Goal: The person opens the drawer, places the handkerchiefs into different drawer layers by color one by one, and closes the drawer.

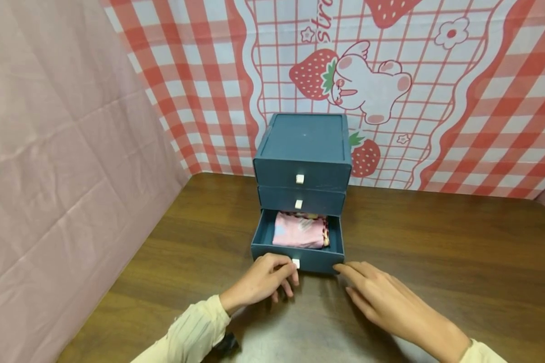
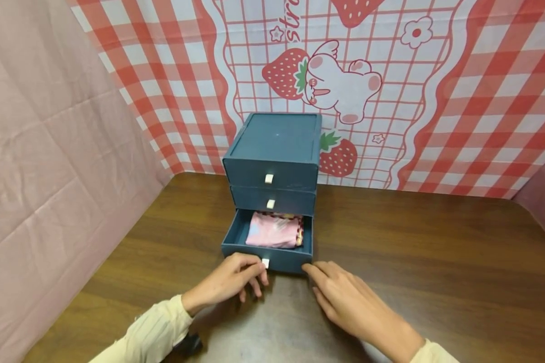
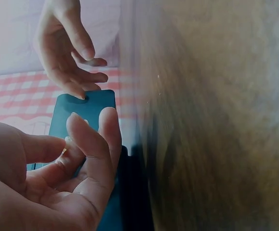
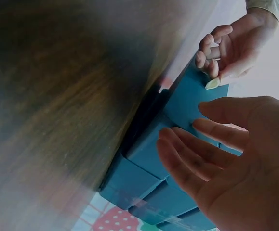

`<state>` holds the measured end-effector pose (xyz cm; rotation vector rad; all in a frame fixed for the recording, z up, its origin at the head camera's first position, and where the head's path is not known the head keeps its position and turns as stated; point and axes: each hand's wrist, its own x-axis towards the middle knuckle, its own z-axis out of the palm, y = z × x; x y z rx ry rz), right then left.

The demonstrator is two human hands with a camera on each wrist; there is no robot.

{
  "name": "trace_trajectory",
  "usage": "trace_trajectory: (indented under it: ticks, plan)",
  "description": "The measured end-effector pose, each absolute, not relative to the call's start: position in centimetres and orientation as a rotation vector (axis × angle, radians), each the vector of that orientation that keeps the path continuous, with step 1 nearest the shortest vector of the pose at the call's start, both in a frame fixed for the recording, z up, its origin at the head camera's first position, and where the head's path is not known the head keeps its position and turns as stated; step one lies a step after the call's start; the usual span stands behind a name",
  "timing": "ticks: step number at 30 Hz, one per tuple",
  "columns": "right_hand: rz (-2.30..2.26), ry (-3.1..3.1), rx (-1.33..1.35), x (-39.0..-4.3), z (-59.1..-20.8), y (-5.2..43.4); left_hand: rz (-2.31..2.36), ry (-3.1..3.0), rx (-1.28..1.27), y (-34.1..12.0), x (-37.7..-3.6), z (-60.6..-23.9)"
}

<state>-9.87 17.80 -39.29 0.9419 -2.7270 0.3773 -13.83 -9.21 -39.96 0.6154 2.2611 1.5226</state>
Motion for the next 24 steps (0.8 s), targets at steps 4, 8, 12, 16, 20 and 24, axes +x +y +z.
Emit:
trace_trajectory:
  ticks: [4,8,12,16,20,24]
  plan:
    - [0.364,-2.719,0.946,-10.4,-39.3,17.6,1.531,2.266,0.632,-9.1,-14.4,-39.8]
    - [0.340,-2.682,0.975,-11.2,-39.4,17.6,1.516,2.295,0.640,-9.0,-15.2,-40.0]
    - [0.349,-2.704,0.988,-12.1,-39.2,17.6,1.499,2.325,0.633,-8.9,-16.3,-40.2]
    - [0.365,-2.728,1.006,-13.1,-38.7,17.5,1.497,2.337,0.621,-8.9,-17.1,-40.2]
    - [0.372,-2.752,1.011,-13.8,-38.3,17.3,1.494,2.346,0.618,-8.9,-17.8,-40.2]
    - [0.376,-2.782,0.988,-14.4,-38.2,17.3,1.492,2.347,0.617,-8.7,-18.5,-40.1]
